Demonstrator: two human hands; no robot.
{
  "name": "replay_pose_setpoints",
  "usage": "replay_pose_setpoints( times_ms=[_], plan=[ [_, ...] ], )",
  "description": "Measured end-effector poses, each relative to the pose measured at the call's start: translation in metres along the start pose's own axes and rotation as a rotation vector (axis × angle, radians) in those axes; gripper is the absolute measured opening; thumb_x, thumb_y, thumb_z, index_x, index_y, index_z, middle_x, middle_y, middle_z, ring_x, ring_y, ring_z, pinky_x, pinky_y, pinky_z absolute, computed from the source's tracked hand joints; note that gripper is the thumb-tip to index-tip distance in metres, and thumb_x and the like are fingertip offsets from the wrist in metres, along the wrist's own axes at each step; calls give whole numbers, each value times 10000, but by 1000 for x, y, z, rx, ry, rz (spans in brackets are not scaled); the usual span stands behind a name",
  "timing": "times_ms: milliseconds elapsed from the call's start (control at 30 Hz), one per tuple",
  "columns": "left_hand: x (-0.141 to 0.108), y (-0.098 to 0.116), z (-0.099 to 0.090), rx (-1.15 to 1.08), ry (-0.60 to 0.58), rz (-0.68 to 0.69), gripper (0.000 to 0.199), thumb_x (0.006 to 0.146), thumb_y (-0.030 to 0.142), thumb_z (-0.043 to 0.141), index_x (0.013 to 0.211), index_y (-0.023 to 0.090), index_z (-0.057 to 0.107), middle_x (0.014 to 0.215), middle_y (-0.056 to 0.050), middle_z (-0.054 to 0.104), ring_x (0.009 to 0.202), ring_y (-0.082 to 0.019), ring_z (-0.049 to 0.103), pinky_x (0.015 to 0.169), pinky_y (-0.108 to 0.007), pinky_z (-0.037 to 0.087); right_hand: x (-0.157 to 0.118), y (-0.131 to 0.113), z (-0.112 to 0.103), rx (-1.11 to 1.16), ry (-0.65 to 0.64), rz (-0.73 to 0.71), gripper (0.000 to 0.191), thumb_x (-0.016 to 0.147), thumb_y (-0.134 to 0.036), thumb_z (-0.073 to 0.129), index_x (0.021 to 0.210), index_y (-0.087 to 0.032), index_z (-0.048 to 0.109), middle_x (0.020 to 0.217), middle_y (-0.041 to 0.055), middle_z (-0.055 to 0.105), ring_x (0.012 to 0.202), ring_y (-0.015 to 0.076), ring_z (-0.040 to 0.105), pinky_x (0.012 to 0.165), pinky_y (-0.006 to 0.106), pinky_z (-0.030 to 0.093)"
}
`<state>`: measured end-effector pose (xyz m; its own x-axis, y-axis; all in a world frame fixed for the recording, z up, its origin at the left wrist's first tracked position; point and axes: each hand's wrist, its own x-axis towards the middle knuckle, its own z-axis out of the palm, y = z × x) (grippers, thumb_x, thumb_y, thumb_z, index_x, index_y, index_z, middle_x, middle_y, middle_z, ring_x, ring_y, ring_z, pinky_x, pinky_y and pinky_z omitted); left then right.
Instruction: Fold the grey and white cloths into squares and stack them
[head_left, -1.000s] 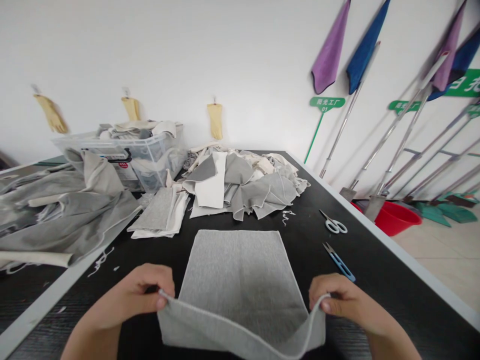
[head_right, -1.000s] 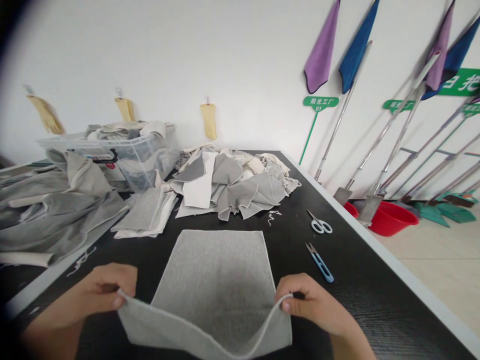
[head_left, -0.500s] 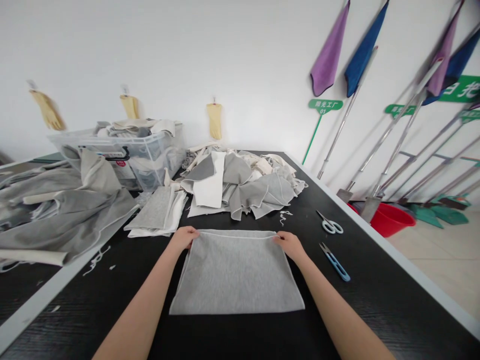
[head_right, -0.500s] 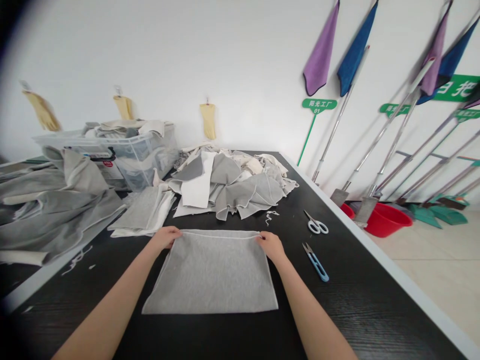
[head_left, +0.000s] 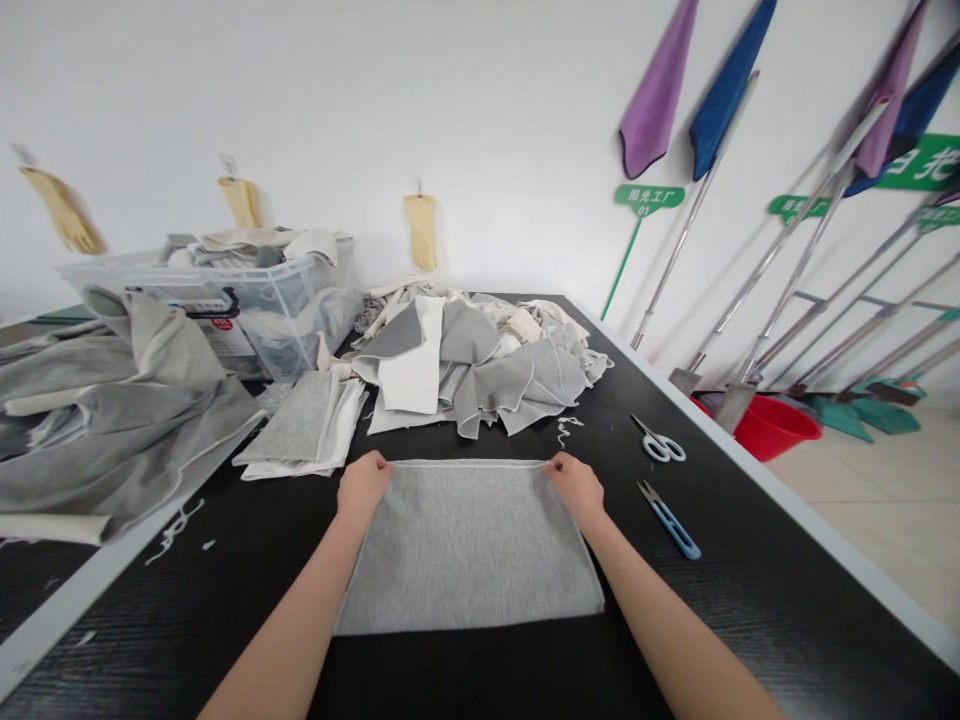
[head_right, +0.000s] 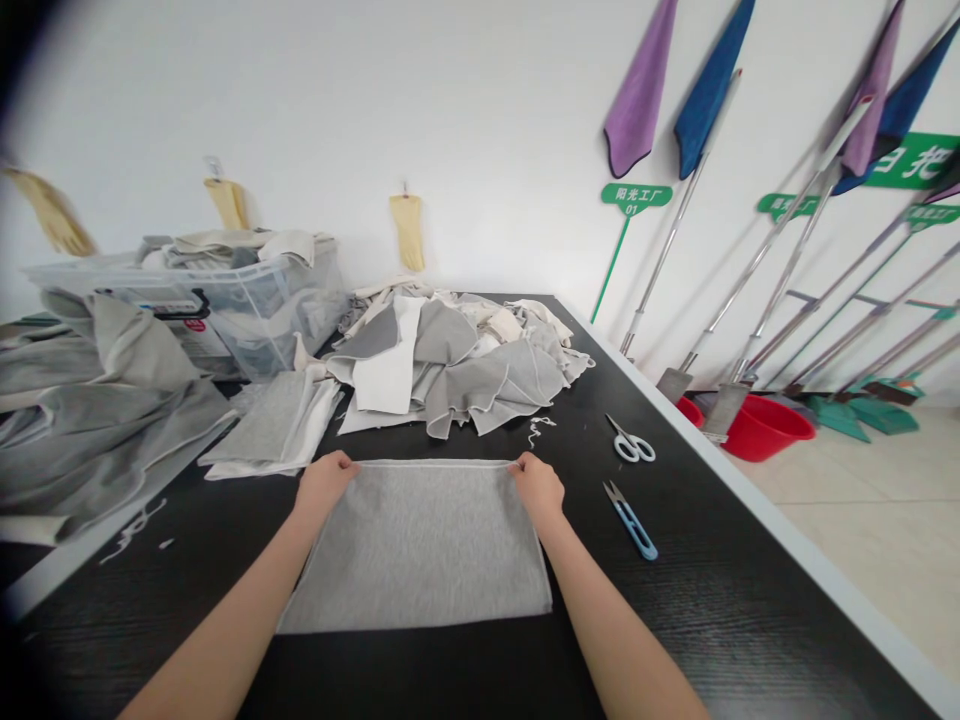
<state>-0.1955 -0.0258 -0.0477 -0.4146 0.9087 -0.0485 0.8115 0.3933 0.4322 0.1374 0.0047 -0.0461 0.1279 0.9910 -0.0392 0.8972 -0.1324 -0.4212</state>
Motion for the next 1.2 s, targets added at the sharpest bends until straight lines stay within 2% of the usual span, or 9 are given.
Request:
replay_pose_setpoints(
  times_ms=[133,267,433,667,833,933,1033,1100,1200],
  plan=[
    [-7,4,0,97,8,-10,260,710,416,360,678,204,506,692,-66,574,671,-202,543,544,-264,351,-6,-4,3,-109,39,-1,279,745,-431,345,788,-239,543,718,43,590,659,186,536,501,247,296],
    [-11,5,-1,152,15,5,295,726,450,326,741,214,503,728,-69,574,683,-210,544,536,-271,357,-9,-5,3,-110,33,8,291,752,-444,337,814,-247,543,736,32,592,664,168,537,502,231,292],
    [-14,7,-2,189,24,-49,288,733,453,321,767,235,507,752,-54,582,701,-217,548,545,-288,377,-8,-3,4,-93,34,33,252,735,-436,373,797,-268,550,718,1,591,655,151,533,487,215,284],
    [-16,8,-2,194,59,-30,292,743,451,306,773,243,510,789,-44,580,719,-216,540,535,-291,375,-8,4,3,8,104,-59,192,716,-383,416,704,-246,551,683,-29,574,604,104,497,455,195,247],
    [-15,6,-1,180,56,-29,311,734,470,314,767,246,526,834,-38,564,712,-205,533,532,-286,370,-5,9,2,32,66,-92,172,710,-354,432,708,-240,561,658,-32,572,596,99,494,463,192,253],
    [-13,4,0,156,84,-41,321,728,467,326,886,264,518,925,-44,537,739,-206,532,551,-295,376,-4,10,1,43,38,-105,162,700,-335,449,748,-245,574,662,-30,577,615,104,504,487,193,276],
    [-11,3,1,138,107,-43,382,724,463,335,1034,280,460,1026,-58,491,786,-220,530,569,-306,380,-2,8,1,52,28,-61,240,690,-340,459,893,-267,565,714,-18,591,651,122,520,509,204,298],
    [-10,3,1,146,93,-33,373,726,464,329,1019,288,479,1026,-56,484,789,-221,530,568,-305,379,1,5,2,56,27,-34,289,687,-351,457,954,-283,546,754,-9,597,675,139,527,511,214,302],
    [-9,4,1,154,91,-32,334,724,462,330,926,282,527,974,-48,495,758,-206,532,553,-290,370,4,1,5,66,35,-26,242,686,-356,450,888,-293,568,764,-11,597,678,149,526,506,222,296]
  ],
)
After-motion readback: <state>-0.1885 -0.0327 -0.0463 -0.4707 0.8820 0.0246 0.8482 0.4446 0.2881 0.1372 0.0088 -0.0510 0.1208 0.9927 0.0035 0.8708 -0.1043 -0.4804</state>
